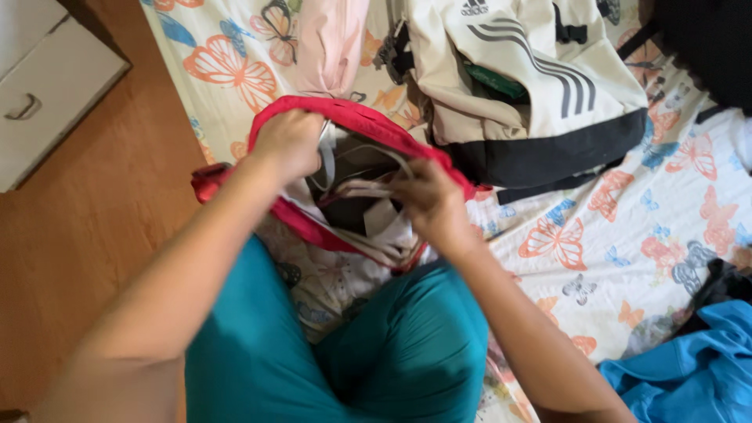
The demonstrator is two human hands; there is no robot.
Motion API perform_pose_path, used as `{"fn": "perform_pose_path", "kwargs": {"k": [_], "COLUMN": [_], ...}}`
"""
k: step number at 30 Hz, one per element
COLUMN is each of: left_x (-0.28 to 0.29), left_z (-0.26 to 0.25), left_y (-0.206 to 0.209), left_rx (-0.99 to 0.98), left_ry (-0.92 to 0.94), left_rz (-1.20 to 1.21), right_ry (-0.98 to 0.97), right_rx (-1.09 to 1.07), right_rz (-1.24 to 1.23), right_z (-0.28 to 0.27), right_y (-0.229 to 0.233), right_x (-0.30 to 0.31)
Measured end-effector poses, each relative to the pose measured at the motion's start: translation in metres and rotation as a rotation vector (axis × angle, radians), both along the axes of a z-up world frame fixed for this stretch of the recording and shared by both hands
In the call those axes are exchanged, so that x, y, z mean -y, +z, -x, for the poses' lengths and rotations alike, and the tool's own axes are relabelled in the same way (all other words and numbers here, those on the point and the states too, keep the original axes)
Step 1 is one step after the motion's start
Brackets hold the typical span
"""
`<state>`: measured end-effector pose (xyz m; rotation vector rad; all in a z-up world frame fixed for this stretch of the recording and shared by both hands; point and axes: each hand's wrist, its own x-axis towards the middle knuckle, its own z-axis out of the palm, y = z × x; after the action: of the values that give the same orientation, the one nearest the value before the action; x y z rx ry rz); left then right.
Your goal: The person sits on a bed and packs clothes into a backpack, folding and arranging shirts and garments inside the main compartment. They then pack a small red sling bag with items including a wallet and a patterned pouch, and finally stuff clothing into a white duffel-style bag.
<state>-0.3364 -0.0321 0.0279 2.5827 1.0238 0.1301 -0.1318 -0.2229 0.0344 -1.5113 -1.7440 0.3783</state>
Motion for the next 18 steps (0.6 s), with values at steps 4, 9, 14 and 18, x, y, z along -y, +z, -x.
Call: {"fn": "perform_pose_path", "kwargs": {"k": [4, 9, 14, 18], "left_x": [0.007, 0.040, 0.061, 0.039], "left_z": [0.009, 0.025, 0.003, 0.055], "left_y": [0.052, 0.088, 0.127, 0.167], "left_rx": [0.028, 0.242, 0.264, 0.104], "left_ry": [-0.244, -0.193, 0.099, 0.312], "left_rz": [0.482, 0.533, 0.141, 0.168], "right_ry": [-0.116, -0.230, 0.071, 0.036], "right_rx": [-0.362, -0.814, -0.903, 0.106], "right_rz": [0.211, 0.506, 0.419, 0.591], "right_z": [-0.035, -0.020, -0.011, -0.026], "right_y": [0.001, 0.004, 0.009, 0.015], "right_x": [-0.003, -0.017, -0.026, -0.013]}}
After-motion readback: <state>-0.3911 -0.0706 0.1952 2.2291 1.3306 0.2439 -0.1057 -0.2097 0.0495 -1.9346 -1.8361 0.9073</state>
